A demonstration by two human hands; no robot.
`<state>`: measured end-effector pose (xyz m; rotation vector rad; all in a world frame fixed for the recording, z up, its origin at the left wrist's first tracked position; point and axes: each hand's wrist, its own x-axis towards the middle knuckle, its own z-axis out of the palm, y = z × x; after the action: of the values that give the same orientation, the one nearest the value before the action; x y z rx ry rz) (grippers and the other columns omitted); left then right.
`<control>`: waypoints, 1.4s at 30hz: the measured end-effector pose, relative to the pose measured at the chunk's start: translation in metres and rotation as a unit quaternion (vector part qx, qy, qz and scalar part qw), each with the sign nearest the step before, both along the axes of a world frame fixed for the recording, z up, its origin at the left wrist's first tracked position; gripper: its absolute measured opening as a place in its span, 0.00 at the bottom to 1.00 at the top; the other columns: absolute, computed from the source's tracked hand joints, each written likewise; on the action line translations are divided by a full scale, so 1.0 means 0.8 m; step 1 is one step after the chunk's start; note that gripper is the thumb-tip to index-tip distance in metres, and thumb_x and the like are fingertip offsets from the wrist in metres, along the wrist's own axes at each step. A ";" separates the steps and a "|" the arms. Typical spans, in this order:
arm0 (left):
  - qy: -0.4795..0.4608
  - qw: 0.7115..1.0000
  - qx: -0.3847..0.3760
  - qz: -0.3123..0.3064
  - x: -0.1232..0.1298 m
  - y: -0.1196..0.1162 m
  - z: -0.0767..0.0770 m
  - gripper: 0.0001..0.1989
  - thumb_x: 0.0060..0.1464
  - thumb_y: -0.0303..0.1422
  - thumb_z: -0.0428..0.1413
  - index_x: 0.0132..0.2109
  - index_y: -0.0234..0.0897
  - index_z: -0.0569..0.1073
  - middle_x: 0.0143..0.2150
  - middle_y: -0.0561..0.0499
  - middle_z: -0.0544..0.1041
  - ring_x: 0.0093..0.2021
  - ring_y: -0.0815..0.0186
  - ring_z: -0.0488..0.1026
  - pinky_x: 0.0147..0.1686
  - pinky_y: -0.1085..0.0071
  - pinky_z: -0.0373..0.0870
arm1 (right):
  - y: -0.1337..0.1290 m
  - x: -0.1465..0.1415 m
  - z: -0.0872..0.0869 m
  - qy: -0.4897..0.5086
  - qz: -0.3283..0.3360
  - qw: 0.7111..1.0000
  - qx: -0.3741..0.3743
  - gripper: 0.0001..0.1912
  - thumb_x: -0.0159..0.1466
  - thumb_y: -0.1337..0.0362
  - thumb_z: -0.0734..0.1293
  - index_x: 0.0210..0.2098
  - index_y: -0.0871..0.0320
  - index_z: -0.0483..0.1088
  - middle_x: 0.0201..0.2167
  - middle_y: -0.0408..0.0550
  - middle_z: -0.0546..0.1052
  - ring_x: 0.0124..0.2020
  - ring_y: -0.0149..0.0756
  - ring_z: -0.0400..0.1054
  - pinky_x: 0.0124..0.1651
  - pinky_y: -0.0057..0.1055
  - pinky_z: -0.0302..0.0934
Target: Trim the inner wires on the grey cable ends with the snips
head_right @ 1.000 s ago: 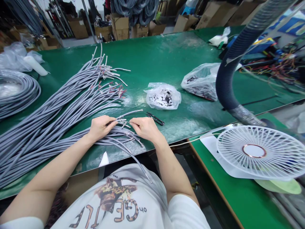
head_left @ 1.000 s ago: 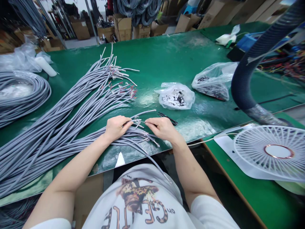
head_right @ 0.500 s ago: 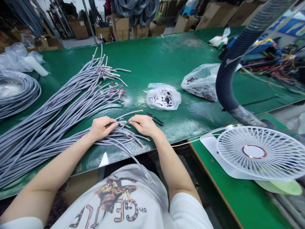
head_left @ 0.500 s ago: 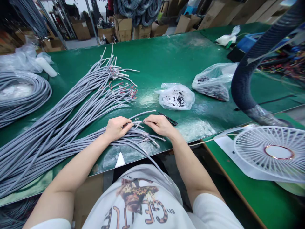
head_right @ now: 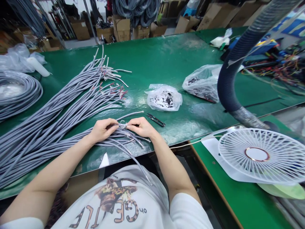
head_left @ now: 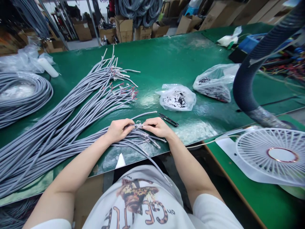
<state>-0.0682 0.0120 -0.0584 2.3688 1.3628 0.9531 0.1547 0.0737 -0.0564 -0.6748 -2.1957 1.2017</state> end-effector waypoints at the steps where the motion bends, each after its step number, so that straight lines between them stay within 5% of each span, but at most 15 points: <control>1: -0.001 1.000 -0.003 0.000 0.000 -0.001 0.000 0.09 0.60 0.35 0.51 0.40 0.37 0.75 0.35 0.50 0.80 0.33 0.70 0.76 0.36 0.76 0.68 | -0.001 0.001 0.001 0.004 -0.001 1.000 -0.002 0.14 0.61 0.59 0.65 0.29 0.63 0.77 0.26 0.47 0.78 0.25 0.29 0.69 0.31 0.25 0.61; 12: -0.003 0.999 0.002 -0.034 0.000 -0.001 0.003 0.13 0.61 0.33 0.47 0.42 0.39 0.77 0.31 0.49 0.78 0.31 0.70 0.74 0.35 0.75 0.68 | -0.002 0.001 -0.010 0.022 -0.032 0.997 -0.063 0.16 0.58 0.54 0.67 0.27 0.62 0.77 0.23 0.47 0.77 0.24 0.29 0.67 0.28 0.25 0.59; 42: -0.050 0.998 0.017 -0.045 -0.005 0.007 -0.008 0.16 0.63 0.30 0.45 0.49 0.37 0.77 0.27 0.53 0.66 0.27 0.73 0.65 0.30 0.79 0.62 | -0.008 -0.005 -0.014 0.082 -0.036 0.991 0.096 0.10 0.63 0.63 0.65 0.32 0.61 0.77 0.28 0.50 0.80 0.27 0.31 0.72 0.31 0.25 0.64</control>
<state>-0.0725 0.0179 -0.0645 2.3515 1.2029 1.0615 0.1508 0.0676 -0.0677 -0.5503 -2.0972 0.9604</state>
